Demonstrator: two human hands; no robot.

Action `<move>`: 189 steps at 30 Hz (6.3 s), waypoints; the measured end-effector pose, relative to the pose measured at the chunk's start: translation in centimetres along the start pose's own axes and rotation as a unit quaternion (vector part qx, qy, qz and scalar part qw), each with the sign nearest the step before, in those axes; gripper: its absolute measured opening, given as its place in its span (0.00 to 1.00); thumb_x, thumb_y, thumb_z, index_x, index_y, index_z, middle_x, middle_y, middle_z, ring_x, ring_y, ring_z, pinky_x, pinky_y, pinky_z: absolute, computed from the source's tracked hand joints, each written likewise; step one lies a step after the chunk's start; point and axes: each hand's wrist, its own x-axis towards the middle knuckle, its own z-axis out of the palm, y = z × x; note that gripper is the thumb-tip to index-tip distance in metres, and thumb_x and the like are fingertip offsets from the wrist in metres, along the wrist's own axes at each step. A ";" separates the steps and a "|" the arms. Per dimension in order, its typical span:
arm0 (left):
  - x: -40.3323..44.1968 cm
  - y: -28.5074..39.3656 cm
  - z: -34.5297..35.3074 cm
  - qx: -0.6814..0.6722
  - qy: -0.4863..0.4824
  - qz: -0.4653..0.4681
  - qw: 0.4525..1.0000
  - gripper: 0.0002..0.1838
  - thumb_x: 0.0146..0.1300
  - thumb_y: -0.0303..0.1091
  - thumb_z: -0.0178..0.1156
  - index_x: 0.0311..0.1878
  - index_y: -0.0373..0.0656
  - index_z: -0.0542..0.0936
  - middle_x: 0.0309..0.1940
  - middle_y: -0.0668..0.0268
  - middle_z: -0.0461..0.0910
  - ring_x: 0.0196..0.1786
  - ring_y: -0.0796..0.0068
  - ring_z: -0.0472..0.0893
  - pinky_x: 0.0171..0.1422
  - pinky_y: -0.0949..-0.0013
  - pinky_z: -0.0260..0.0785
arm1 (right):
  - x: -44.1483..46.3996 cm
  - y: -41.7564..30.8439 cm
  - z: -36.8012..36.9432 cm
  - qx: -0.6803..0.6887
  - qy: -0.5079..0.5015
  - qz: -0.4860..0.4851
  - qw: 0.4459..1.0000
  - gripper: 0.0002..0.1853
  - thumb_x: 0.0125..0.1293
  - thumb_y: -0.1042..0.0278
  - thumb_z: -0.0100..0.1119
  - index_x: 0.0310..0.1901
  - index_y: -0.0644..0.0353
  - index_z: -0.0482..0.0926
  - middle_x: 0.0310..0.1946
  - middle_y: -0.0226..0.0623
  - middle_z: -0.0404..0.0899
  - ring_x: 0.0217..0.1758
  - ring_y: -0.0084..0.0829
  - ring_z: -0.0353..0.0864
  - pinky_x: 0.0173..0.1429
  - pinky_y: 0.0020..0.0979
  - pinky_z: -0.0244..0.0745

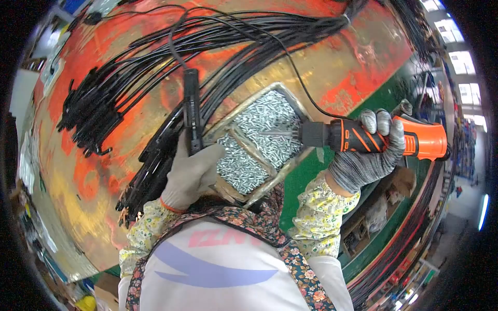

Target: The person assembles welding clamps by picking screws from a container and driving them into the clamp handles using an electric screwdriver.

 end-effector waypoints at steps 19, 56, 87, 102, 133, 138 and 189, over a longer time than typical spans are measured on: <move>0.0 0.4 -1.8 -0.065 -0.093 -0.044 0.993 0.38 0.54 0.30 0.67 0.63 0.44 0.55 0.18 0.75 0.64 0.15 0.85 0.62 0.16 0.76 0.51 | -3.5 8.6 4.7 0.036 -0.021 0.116 0.992 0.27 0.66 0.70 0.57 0.66 0.58 0.62 0.25 0.31 0.68 0.30 0.29 0.70 0.42 0.33 0.70; 0.7 -0.6 -2.1 -0.107 -0.104 -0.012 0.989 0.38 0.55 0.28 0.65 0.66 0.43 0.55 0.25 0.70 0.68 0.18 0.82 0.65 0.17 0.74 0.55 | -5.5 9.3 11.1 -0.247 -0.083 0.169 0.950 0.20 0.61 0.72 0.60 0.53 0.70 0.72 0.25 0.30 0.68 0.25 0.25 0.67 0.33 0.29 0.68; -12.3 3.6 -22.0 0.706 0.040 0.208 0.676 0.11 0.60 0.37 0.61 0.46 0.54 0.83 0.25 0.65 0.81 0.30 0.62 0.81 0.35 0.62 0.73 | -1.8 4.6 -6.5 -0.663 -0.445 -0.087 0.596 0.18 0.69 0.73 0.53 0.60 0.60 0.74 0.57 0.37 0.77 0.61 0.35 0.74 0.68 0.36 0.62; -14.0 -2.5 -20.3 0.882 0.147 0.047 0.445 0.13 0.56 0.35 0.58 0.46 0.57 0.80 0.21 0.69 0.77 0.27 0.66 0.81 0.23 0.62 0.68 | -12.4 15.0 6.5 -0.124 -0.274 0.662 0.686 0.36 0.68 0.61 0.59 0.73 0.58 0.53 0.63 0.44 0.66 0.59 0.36 0.75 0.55 0.35 0.77; -3.9 5.7 -7.2 0.239 0.165 0.559 0.777 0.23 0.67 0.24 0.49 0.65 0.27 0.65 0.59 0.48 0.72 0.61 0.66 0.74 0.65 0.68 0.63 | -7.0 20.6 15.7 0.108 -0.078 0.511 0.849 0.05 0.69 0.67 0.57 0.42 0.54 0.73 0.25 0.25 0.70 0.20 0.15 0.68 0.20 0.23 0.66; -4.7 4.9 -5.7 0.212 0.151 0.521 0.813 0.25 0.68 0.23 0.49 0.67 0.26 0.61 0.64 0.46 0.66 0.67 0.62 0.68 0.71 0.67 0.57 | -5.8 19.9 16.5 0.011 -0.078 0.482 0.873 0.05 0.69 0.66 0.58 0.42 0.54 0.73 0.26 0.25 0.71 0.19 0.14 0.67 0.19 0.21 0.65; -1.2 0.7 -0.9 -0.099 -0.106 -0.022 0.989 0.26 0.59 0.25 0.61 0.57 0.48 0.61 0.30 0.63 0.74 0.26 0.73 0.74 0.25 0.68 0.66 | 0.3 -0.2 1.0 -0.244 -0.100 0.100 0.959 0.41 0.54 0.68 0.72 0.68 0.57 0.60 0.46 0.38 0.76 0.37 0.28 0.79 0.41 0.31 0.79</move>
